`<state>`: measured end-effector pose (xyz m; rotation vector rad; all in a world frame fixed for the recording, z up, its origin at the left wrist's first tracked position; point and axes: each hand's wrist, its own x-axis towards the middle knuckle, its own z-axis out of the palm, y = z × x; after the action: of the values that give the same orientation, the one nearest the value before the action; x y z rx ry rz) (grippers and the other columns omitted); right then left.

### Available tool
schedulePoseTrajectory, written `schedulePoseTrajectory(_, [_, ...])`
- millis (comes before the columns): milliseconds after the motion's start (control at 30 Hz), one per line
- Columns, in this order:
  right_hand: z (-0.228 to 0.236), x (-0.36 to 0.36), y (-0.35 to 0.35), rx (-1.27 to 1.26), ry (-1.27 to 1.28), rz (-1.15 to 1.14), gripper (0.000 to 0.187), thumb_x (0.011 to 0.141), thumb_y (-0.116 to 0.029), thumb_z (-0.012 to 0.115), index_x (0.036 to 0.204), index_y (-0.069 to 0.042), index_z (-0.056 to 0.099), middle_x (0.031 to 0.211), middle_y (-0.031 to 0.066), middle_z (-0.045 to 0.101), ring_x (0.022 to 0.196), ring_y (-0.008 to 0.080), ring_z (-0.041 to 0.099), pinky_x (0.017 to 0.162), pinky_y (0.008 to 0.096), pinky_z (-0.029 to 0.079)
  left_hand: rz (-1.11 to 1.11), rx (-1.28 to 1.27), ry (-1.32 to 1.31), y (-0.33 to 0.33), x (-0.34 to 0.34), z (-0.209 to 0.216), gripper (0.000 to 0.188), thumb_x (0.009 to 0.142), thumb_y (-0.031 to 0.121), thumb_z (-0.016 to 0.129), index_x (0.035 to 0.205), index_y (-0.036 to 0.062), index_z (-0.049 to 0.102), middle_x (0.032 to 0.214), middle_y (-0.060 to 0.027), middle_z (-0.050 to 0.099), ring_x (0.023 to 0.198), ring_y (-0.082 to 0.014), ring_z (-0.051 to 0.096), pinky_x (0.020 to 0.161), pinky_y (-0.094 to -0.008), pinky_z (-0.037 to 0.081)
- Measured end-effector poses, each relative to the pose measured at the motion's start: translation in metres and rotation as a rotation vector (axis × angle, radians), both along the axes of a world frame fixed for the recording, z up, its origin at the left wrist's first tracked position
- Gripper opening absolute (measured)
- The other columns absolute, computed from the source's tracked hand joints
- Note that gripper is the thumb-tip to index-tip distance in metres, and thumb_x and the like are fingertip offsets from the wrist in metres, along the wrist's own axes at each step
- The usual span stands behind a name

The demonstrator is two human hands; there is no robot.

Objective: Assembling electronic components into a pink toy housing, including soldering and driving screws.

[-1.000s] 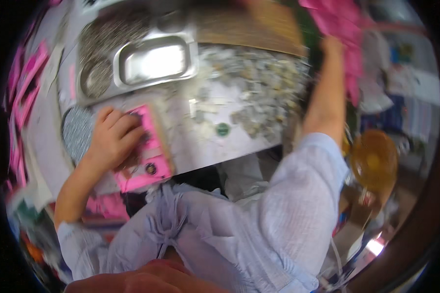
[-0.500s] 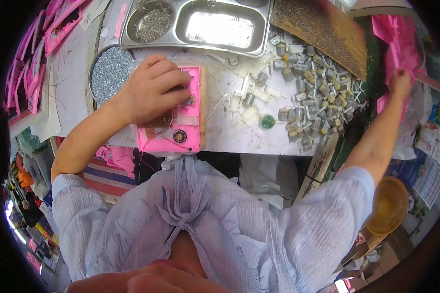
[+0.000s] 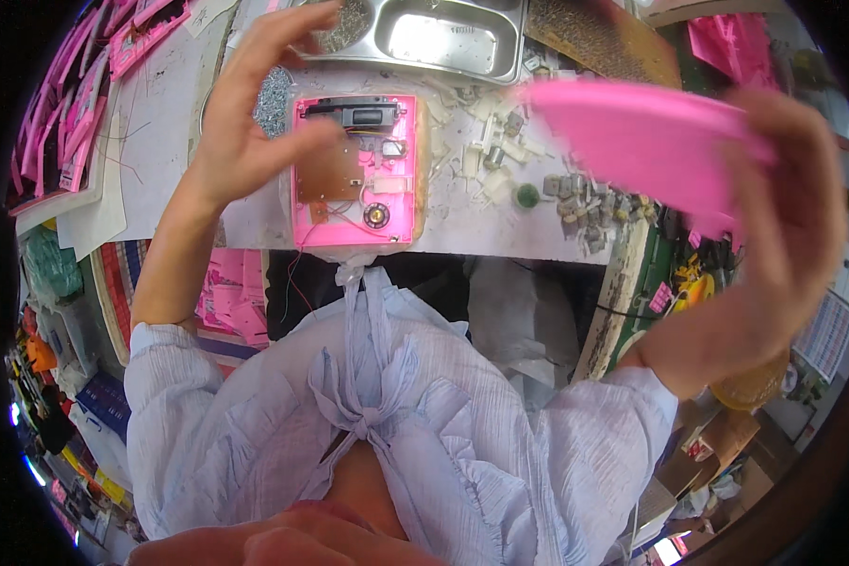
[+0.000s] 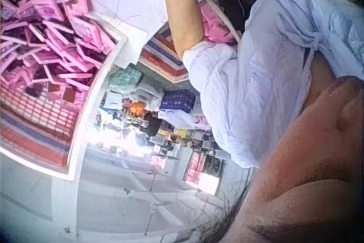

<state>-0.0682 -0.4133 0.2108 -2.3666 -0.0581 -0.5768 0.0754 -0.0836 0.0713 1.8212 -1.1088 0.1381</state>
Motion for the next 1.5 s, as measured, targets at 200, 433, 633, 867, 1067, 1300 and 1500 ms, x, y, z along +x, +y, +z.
schedulePoseTrajectory(200, [-0.038, 0.075, 0.066, 0.002, -0.316, 0.34, 0.031, 0.089, 0.003, 0.065, 0.121, 0.004, 0.061, 0.102, 0.013, 0.07, 0.096, 0.0191, 0.067, 0.085, 0.0302, 0.053, -0.14, 0.071, 0.557, -0.011, -0.014, 0.029, 0.043, 0.091, 0.023, 0.075, 0.127, 0.0018, 0.063, 0.104, -0.0085, 0.074, 0.09, -0.0191, 0.073, 0.083, -0.0312, 0.056])
schedulePoseTrajectory(433, [-0.144, 0.022, 0.123, 0.869, 0.341, 0.253, 0.064, 0.097, -0.006, 0.068, 0.152, 0.0, 0.035, 0.076, -0.0006, 0.057, 0.066, 0.008, 0.052, 0.062, 0.0228, 0.043, 0.051, -0.233, 1.041, 0.023, -0.027, -0.016, 0.048, 0.099, 0.021, 0.069, 0.138, -0.0034, 0.054, 0.123, -0.0105, 0.068, 0.112, -0.015, 0.065, 0.1, -0.032, 0.05])
schedulePoseTrajectory(633, [-0.196, -0.04, 0.123, 0.711, 0.413, 0.009, 0.062, 0.098, -0.007, 0.065, 0.152, 0.0, 0.035, 0.07, -0.0013, 0.055, 0.064, 0.0074, 0.051, 0.062, 0.0224, 0.041, 0.236, 0.213, 0.503, 0.02, -0.062, -0.039, 0.077, 0.09, 0.02, 0.077, 0.151, -0.0044, 0.039, 0.098, -0.0118, 0.071, 0.086, -0.02, 0.069, 0.078, -0.0304, 0.054])
schedulePoseTrajectory(867, [-0.216, -0.057, 0.13, 0.474, 0.468, 0.043, 0.06, 0.098, -0.01, 0.065, 0.151, -0.003, 0.04, 0.065, 0.0043, 0.055, 0.059, 0.0121, 0.054, 0.061, 0.0255, 0.043, 0.243, 0.286, 0.402, 0.03, -0.074, -0.054, 0.074, 0.087, 0.02, 0.078, 0.149, 0.0004, 0.043, 0.092, -0.0148, 0.071, 0.072, -0.0233, 0.068, 0.067, -0.0318, 0.054])
schedulePoseTrajectory(1067, [-0.226, -0.071, 0.13, 0.513, 0.489, 0.081, 0.062, 0.097, -0.012, 0.066, 0.152, -0.003, 0.039, 0.064, 0.0049, 0.055, 0.056, 0.0146, 0.053, 0.059, 0.0275, 0.044, 0.264, 0.234, 0.454, 0.032, -0.086, -0.057, 0.071, 0.088, 0.018, 0.077, 0.148, 0.0003, 0.045, 0.085, -0.0105, 0.067, 0.067, -0.0189, 0.062, 0.064, -0.0305, 0.051])
schedulePoseTrajectory(1300, [-0.211, -0.048, 0.122, 0.454, 0.622, 0.166, 0.075, 0.096, -0.015, 0.068, 0.159, -0.002, 0.029, 0.063, 0.0084, 0.058, 0.056, 0.019, 0.057, 0.061, 0.0285, 0.046, 0.363, 0.204, 0.518, 0.037, -0.097, -0.063, 0.067, 0.089, 0.015, 0.077, 0.147, -0.0013, 0.047, 0.07, -0.0026, 0.05, 0.058, -0.0117, 0.045, 0.055, -0.0272, 0.04])
schedulePoseTrajectory(1500, [-0.215, -0.05, 0.12, 0.5, 0.646, 0.172, 0.078, 0.096, -0.015, 0.068, 0.16, -0.001, 0.026, 0.063, 0.0074, 0.056, 0.056, 0.0188, 0.056, 0.061, 0.0285, 0.045, 0.393, 0.098, 0.659, 0.035, -0.1, -0.073, 0.064, 0.089, 0.009, 0.077, 0.146, -0.0015, 0.049, 0.073, 0.0018, 0.051, 0.06, -0.0048, 0.043, 0.053, -0.0216, 0.036])
